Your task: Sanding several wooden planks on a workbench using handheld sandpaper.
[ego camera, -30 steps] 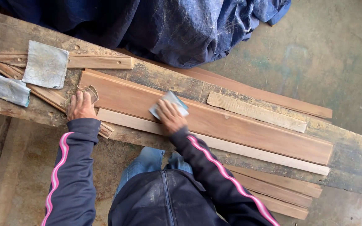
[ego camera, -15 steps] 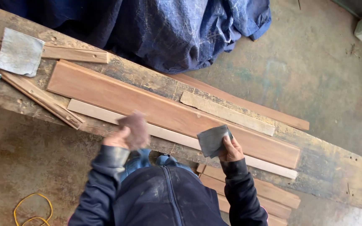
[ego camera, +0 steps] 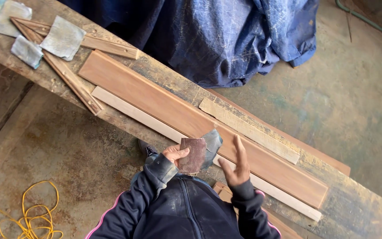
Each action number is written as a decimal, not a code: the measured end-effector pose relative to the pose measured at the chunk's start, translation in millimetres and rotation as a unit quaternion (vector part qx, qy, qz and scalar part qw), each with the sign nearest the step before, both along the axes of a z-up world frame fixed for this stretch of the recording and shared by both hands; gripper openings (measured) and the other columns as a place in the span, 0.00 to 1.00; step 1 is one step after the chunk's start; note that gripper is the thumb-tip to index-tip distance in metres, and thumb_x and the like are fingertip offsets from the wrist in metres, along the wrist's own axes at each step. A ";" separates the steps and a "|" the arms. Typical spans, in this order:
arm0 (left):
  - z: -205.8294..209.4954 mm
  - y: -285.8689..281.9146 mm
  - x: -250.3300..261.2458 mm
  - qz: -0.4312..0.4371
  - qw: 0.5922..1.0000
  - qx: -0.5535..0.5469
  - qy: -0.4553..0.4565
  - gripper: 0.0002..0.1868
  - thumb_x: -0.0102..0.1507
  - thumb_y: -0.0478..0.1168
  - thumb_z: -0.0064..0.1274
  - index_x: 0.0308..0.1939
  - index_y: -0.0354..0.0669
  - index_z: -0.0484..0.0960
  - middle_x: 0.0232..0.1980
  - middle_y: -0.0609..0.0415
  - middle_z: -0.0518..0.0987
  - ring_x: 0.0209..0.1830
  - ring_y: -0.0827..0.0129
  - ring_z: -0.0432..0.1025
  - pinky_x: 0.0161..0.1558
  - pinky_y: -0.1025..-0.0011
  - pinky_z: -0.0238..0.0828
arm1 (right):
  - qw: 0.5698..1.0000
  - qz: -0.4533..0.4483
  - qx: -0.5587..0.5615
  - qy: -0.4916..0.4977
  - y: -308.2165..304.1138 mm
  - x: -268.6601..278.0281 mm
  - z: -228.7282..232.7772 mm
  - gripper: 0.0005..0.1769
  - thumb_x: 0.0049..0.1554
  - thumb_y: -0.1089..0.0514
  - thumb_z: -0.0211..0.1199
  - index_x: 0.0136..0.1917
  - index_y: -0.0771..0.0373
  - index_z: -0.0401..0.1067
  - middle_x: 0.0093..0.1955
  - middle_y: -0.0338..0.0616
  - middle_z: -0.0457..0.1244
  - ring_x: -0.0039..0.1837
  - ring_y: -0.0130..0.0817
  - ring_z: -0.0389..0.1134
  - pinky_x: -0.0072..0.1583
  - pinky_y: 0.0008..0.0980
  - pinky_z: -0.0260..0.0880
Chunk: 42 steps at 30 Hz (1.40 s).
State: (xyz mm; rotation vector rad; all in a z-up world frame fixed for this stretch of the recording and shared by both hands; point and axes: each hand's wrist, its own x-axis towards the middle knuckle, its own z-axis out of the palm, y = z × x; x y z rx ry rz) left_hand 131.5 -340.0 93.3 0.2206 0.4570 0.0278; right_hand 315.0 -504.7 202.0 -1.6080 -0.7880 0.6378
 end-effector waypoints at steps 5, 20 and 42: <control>14.3 -13.3 -6.5 0.023 0.999 -0.023 0.020 0.16 0.71 0.37 0.48 0.60 0.32 0.77 0.55 0.43 0.83 0.54 0.57 0.78 0.59 0.55 0.76 | 0.886 0.149 -0.076 -0.432 -5.2 -8.1 -9.9 0.43 0.46 0.54 0.70 0.73 0.59 0.62 0.76 0.60 0.54 0.78 0.57 0.53 0.75 0.57 0.49; -26.9 17.1 8.6 0.016 0.994 -0.098 -0.041 0.26 0.70 0.43 0.47 0.70 0.36 0.69 0.65 0.42 0.77 0.63 0.55 0.74 0.64 0.53 0.72 | 0.884 0.051 -0.031 -0.464 52.1 -38.8 -22.9 0.25 0.52 0.66 0.59 0.63 0.68 0.70 0.67 0.56 0.65 0.73 0.53 0.64 0.75 0.55 0.57; -64.3 420.7 -175.3 -0.003 0.434 0.898 0.074 0.21 0.66 0.34 0.52 0.65 0.40 0.78 0.67 0.38 0.77 0.70 0.44 0.70 0.70 0.55 0.66 | 0.744 -0.305 -0.366 -0.469 162.3 -94.9 -178.8 0.24 0.55 0.56 0.65 0.63 0.69 0.72 0.67 0.64 0.65 0.69 0.61 0.64 0.69 0.52 0.64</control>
